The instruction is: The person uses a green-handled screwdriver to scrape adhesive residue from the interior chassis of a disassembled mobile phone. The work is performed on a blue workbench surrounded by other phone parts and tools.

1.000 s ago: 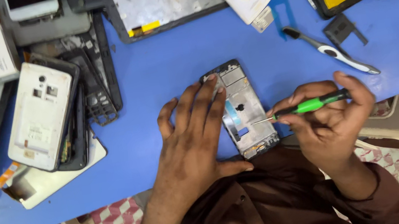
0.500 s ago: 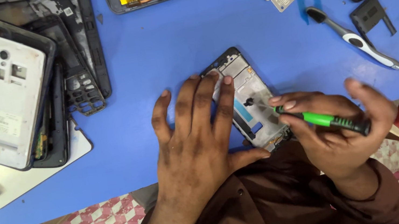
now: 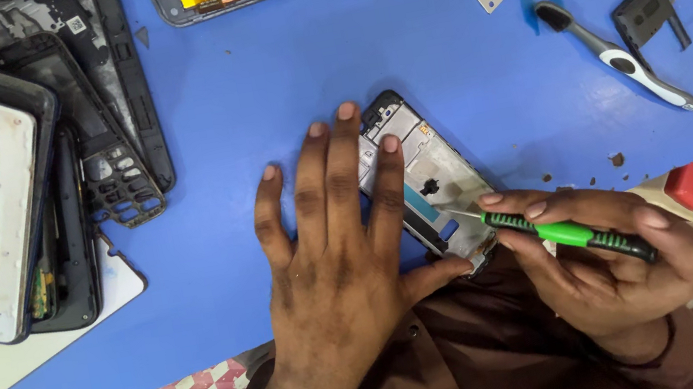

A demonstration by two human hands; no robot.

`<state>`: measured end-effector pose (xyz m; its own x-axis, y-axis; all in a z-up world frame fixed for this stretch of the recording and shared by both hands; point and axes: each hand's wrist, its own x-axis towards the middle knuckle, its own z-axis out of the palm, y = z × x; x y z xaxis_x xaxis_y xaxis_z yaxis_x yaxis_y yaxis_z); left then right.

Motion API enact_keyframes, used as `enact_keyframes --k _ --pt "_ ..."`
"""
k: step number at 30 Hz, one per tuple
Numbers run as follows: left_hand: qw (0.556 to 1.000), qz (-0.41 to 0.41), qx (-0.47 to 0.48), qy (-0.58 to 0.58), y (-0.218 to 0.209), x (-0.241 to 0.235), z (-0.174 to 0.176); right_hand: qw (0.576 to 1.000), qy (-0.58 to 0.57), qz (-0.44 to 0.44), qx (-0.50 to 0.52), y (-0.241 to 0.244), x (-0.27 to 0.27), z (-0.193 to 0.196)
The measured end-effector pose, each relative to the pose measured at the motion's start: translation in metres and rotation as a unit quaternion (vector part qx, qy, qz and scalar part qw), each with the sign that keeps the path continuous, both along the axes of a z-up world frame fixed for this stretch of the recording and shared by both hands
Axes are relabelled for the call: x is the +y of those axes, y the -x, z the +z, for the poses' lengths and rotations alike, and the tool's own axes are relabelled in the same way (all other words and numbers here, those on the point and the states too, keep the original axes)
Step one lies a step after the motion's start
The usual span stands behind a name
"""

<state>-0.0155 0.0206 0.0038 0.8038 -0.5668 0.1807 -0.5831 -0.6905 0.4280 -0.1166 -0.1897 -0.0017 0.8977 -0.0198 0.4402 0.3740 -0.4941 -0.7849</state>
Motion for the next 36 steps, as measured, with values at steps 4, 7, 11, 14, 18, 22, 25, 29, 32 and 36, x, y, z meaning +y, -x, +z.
enact_keyframes --k 4,7,11,14,18,22,25,29,32,36 --pt "0.999 -0.032 0.015 -0.012 -0.001 0.002 -0.002 0.997 -0.071 0.029 -0.009 0.0 -0.012 -0.015" --pt "0.999 -0.041 0.022 0.004 -0.003 0.003 -0.002 0.993 -0.106 0.047 -0.008 0.003 -0.019 -0.021" --pt "0.999 -0.045 0.026 0.008 -0.003 0.003 -0.002 0.997 -0.069 0.004 -0.02 0.01 -0.016 -0.027" --pt "0.999 -0.046 0.028 0.006 -0.003 0.002 -0.003 0.997 -0.067 -0.013 -0.023 0.014 -0.013 -0.03" --pt "0.998 -0.048 0.027 0.008 -0.002 0.001 -0.004 0.996 -0.085 -0.007 -0.032 0.012 -0.012 -0.033" --pt "0.998 -0.051 0.031 0.008 -0.003 0.001 -0.004 0.997 -0.071 -0.015 -0.023 0.009 -0.007 -0.03" --pt "0.998 -0.053 0.033 0.015 -0.003 0.001 -0.004 0.999 -0.016 -0.03 -0.02 0.007 -0.003 -0.023" --pt "0.997 -0.053 0.041 0.025 -0.004 0.001 -0.003 1.0 0.015 -0.005 -0.016 -0.001 -0.003 -0.017" --pt "0.997 -0.053 0.052 0.036 -0.004 0.001 -0.003 0.999 0.023 -0.002 -0.024 -0.008 -0.001 -0.015" --pt "0.995 -0.054 0.061 0.054 -0.006 0.001 -0.003 0.999 0.039 -0.015 -0.022 -0.008 -0.001 -0.016"
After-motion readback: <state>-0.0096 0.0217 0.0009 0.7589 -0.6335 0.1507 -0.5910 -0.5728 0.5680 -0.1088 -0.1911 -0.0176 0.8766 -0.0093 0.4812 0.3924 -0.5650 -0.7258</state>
